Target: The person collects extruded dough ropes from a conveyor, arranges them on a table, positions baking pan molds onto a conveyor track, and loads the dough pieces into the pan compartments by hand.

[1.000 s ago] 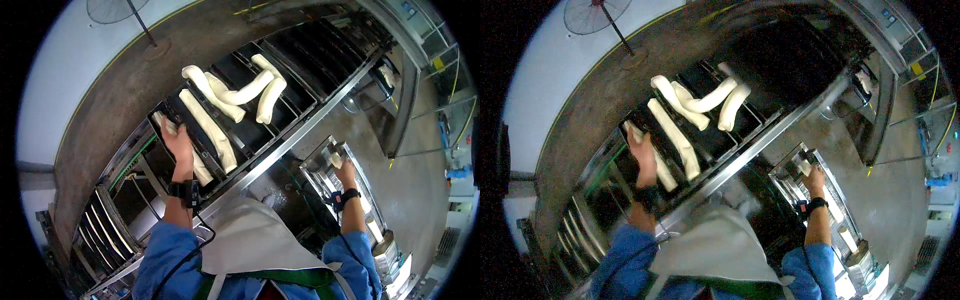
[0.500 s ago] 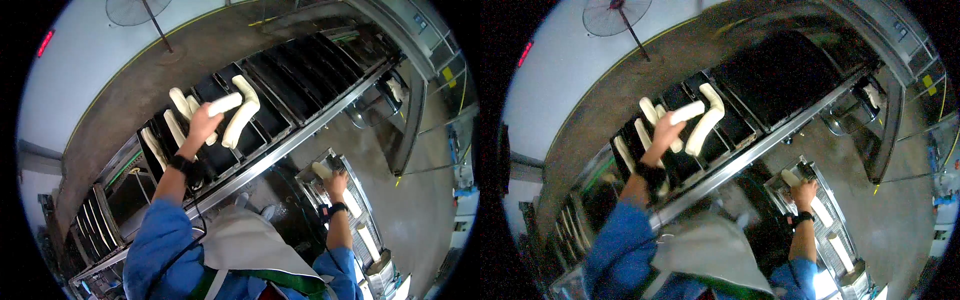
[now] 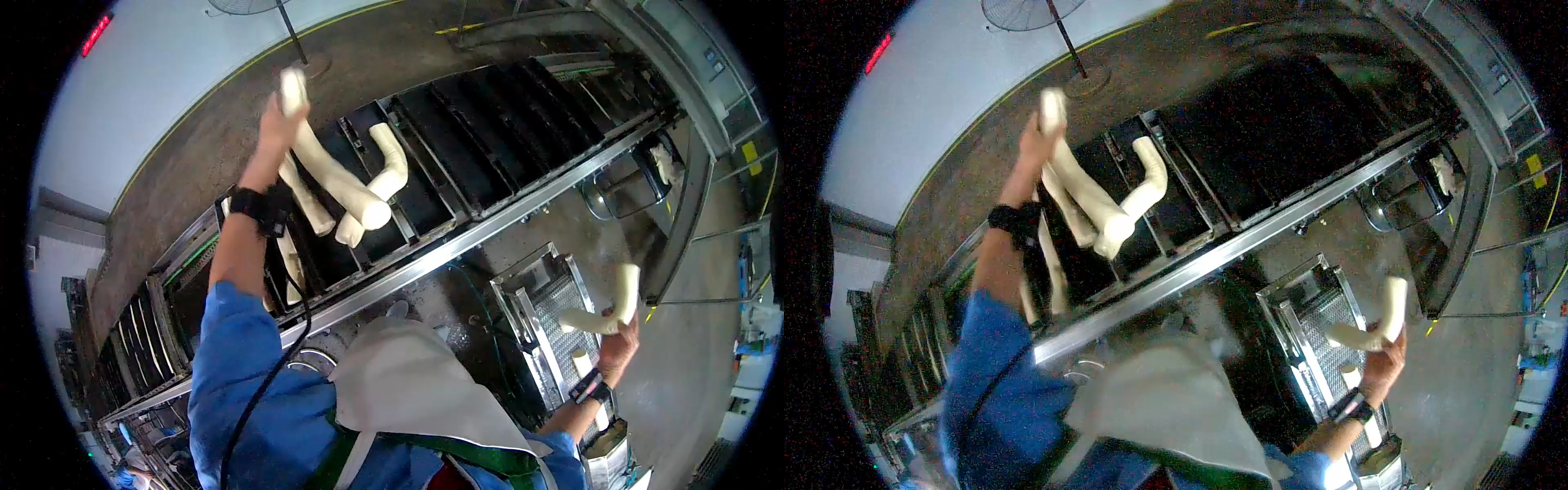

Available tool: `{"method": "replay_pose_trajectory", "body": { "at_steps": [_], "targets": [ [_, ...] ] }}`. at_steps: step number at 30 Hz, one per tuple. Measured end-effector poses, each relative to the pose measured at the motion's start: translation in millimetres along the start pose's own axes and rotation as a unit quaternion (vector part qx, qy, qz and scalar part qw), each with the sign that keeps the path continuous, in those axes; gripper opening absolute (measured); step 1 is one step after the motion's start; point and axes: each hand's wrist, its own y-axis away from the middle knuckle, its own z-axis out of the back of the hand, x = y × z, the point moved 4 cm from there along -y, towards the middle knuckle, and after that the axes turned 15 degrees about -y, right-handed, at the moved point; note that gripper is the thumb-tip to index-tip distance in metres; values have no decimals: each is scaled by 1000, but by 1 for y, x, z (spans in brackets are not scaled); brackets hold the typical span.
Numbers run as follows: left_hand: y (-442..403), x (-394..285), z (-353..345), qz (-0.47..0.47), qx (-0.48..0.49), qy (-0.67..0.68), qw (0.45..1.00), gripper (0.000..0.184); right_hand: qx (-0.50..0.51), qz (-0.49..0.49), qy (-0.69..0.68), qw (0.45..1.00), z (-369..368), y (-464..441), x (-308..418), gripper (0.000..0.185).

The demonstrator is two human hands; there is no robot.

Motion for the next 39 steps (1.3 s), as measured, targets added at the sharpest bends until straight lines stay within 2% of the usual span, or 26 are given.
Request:
{"method": "replay_pose_trajectory", "body": {
  "at_steps": [1,3,4,5,7,9,10,11,13,14,15,16,17,18,19,20,21,23,25,27,28,29,31,33,36,39],
  "targets": [
    [24,7,-19,-2,41,-18,999,94,-16,17,16,1000,3,0,18,65],
    [71,3,-54,-101,68,-31,992,83,-9,51,48,997,39,-8,58,55],
    [96,-5,-69,-122,221,168,953,74,-36,94,73,992,32,-2,82,53],
    [124,-22,-72,-123,323,105,933,69,-61,136,99,984,25,4,106,51],
    [165,-72,-56,-116,375,-19,920,76,-154,237,140,949,95,-8,172,48],
    [172,-94,-43,-126,380,-51,915,73,-195,346,261,880,77,-6,209,40],
    [169,-100,-40,-130,386,-103,907,67,-237,338,394,821,64,-9,226,34],
    [166,-104,-42,-136,393,-154,896,61,-236,337,395,822,62,-18,224,34],
    [157,-90,-73,-267,357,-136,884,51,-87,276,595,750,39,-46,212,36],
    [153,-83,-71,-117,419,51,899,48,-62,174,596,782,43,-65,189,28],
    [153,-103,-43,40,454,234,859,45,-41,112,655,746,60,-85,161,27],
    [154,-103,-42,57,437,319,839,42,-35,72,733,676,70,-100,125,30],
    [156,-104,-41,71,421,401,811,40,-36,-8,760,649,120,-124,84,33],
    [161,-125,-26,128,407,413,805,46,-8,-52,824,565,150,-137,39,38],
    [168,-147,-10,186,389,425,796,52,10,-49,803,593,142,-130,6,38],
    [164,-94,-62,200,433,340,810,62,56,-122,815,564,153,-137,-28,46],
    [168,-114,-45,238,346,274,865,71,101,-193,820,529,165,-143,-61,55],
    [147,-7,-105,35,152,129,979,70,98,-69,865,487,171,-134,-100,70],
    [137,13,-73,43,27,3,999,65,74,-113,859,494,161,-152,-112,78],
    [120,109,-106,179,69,-78,978,56,78,-160,851,495,134,-167,-111,78],
    [116,132,-113,245,73,-62,965,52,96,-108,854,499,148,-178,-117,79],
    [112,125,-110,249,67,-63,964,52,96,-168,806,559,140,-189,-114,78],
    [110,105,-104,295,53,-25,954,54,190,-99,846,489,140,-209,-129,78],
    [111,138,-129,294,111,21,949,53,227,-109,836,487,151,-236,-136,77],
    [143,122,-134,315,18,158,935,41,242,-122,826,494,140,-256,-137,67],
    [201,70,-91,328,75,30,941,38,238,-89,804,538,140,-271,-146,66]
  ]
}}
